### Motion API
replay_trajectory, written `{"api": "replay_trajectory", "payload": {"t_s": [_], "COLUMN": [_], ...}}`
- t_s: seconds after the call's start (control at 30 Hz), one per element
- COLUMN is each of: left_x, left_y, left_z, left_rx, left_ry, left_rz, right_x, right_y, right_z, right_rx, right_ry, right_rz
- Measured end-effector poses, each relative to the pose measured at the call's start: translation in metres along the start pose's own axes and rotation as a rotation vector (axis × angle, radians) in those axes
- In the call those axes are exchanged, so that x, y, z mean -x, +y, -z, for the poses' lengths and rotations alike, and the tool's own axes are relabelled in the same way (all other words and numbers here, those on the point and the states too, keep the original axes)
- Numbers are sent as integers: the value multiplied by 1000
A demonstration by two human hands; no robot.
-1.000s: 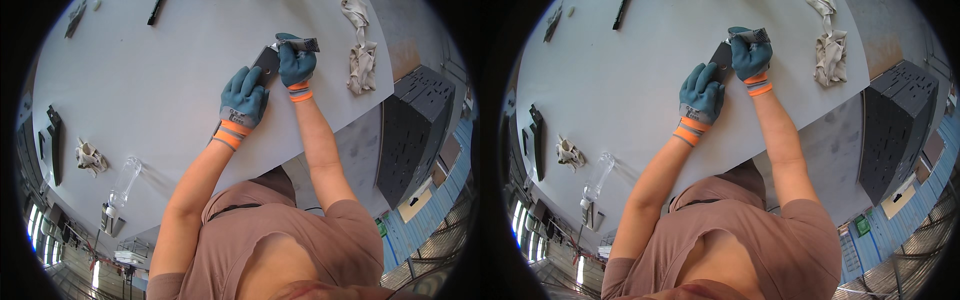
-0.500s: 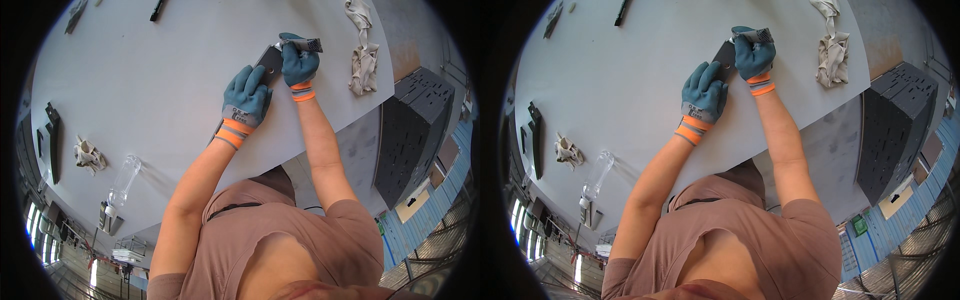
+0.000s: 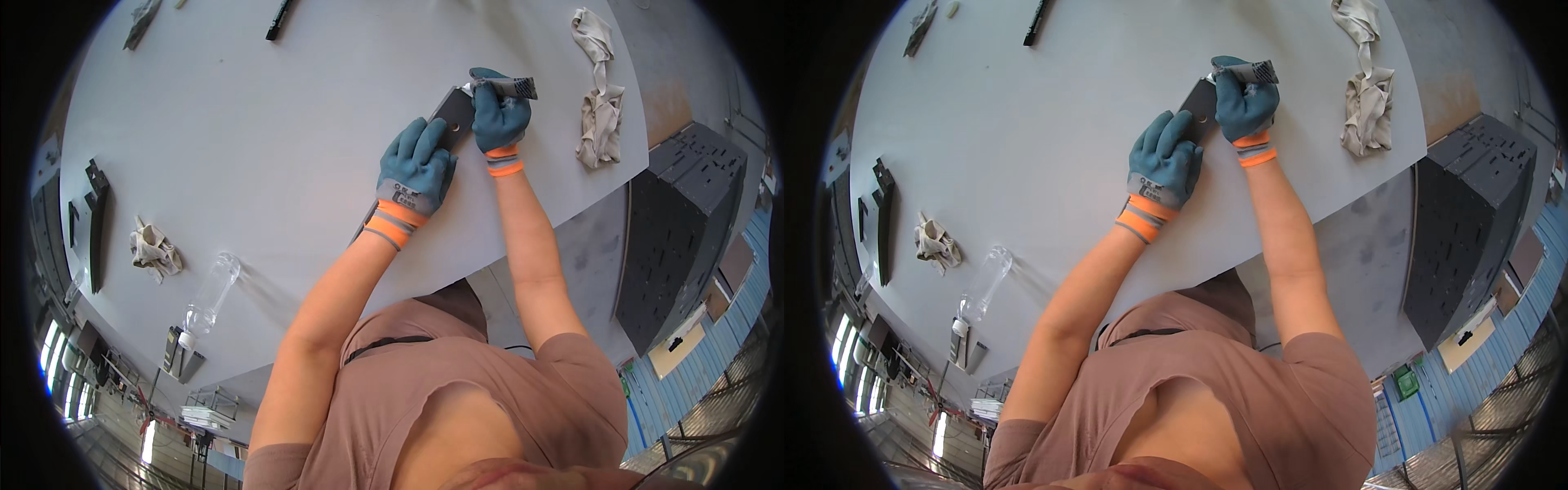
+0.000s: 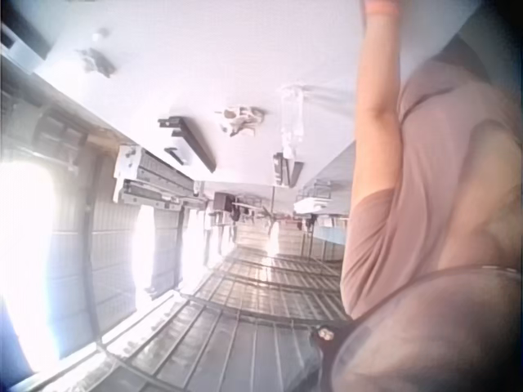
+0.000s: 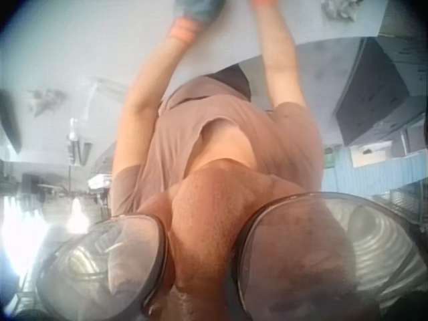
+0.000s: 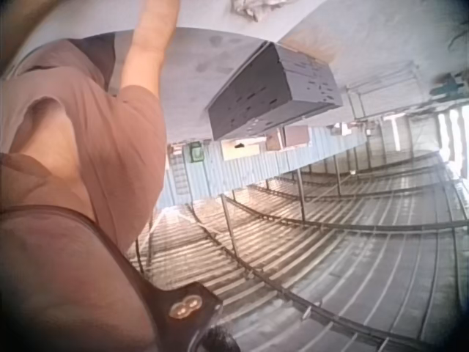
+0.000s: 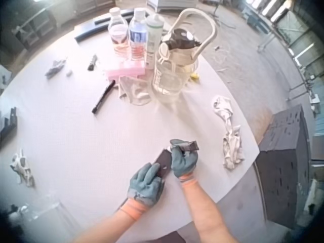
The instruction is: The person wipes a long metal strip with a cloth, applies adhesive from a tube into holes on the strip, and places the strip onto a larger metal panel. They then pick up another metal strip and apply adhesive to its edges before positioning it on the panel.
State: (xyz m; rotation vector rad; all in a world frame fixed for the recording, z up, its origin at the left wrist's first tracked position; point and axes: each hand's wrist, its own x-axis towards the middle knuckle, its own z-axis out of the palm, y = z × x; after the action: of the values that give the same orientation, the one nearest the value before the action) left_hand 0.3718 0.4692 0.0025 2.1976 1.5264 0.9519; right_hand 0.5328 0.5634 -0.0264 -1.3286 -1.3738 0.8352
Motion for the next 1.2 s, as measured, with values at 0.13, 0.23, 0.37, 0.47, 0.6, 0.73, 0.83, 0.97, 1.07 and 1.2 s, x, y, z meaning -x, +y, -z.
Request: {"api": "replay_trajectory", "payload": {"t_s": [0.13,0.23,0.37,0.47,0.6,0.73,0.83,0.97,1.07,1.2], "left_x": [-1,0,1,1,2,2,1,2,1,1], "left_y": [0,0,0,0,0,0,0,-1,-1,0], "left_z": [1,0,0,0,0,0,0,-1,0,0], "left_rx": [-4,-2,1,2,5,4,4,5,3,2], "left_ry": [6,3,-3,-3,-2,-5,2,3,5,3], "left_rz": [-8,-6,2,3,3,3,2,1,2,4], "right_x": [-3,-2,-3,-5,-5,-3,-3,-2,-3,-1], "right_y": [-1,2,-4,-9,-8,-3,-4,1,0,2], "right_z": [-5,-4,-4,-4,-3,-3,-5,-1,-3,0], "right_rx": [-60,-45,-10,30,39,-1,-19,25,20,39], "right_ry": [70,64,57,52,49,51,56,12,30,-9], "right_rz": [11,19,22,50,60,41,31,50,37,66]}}
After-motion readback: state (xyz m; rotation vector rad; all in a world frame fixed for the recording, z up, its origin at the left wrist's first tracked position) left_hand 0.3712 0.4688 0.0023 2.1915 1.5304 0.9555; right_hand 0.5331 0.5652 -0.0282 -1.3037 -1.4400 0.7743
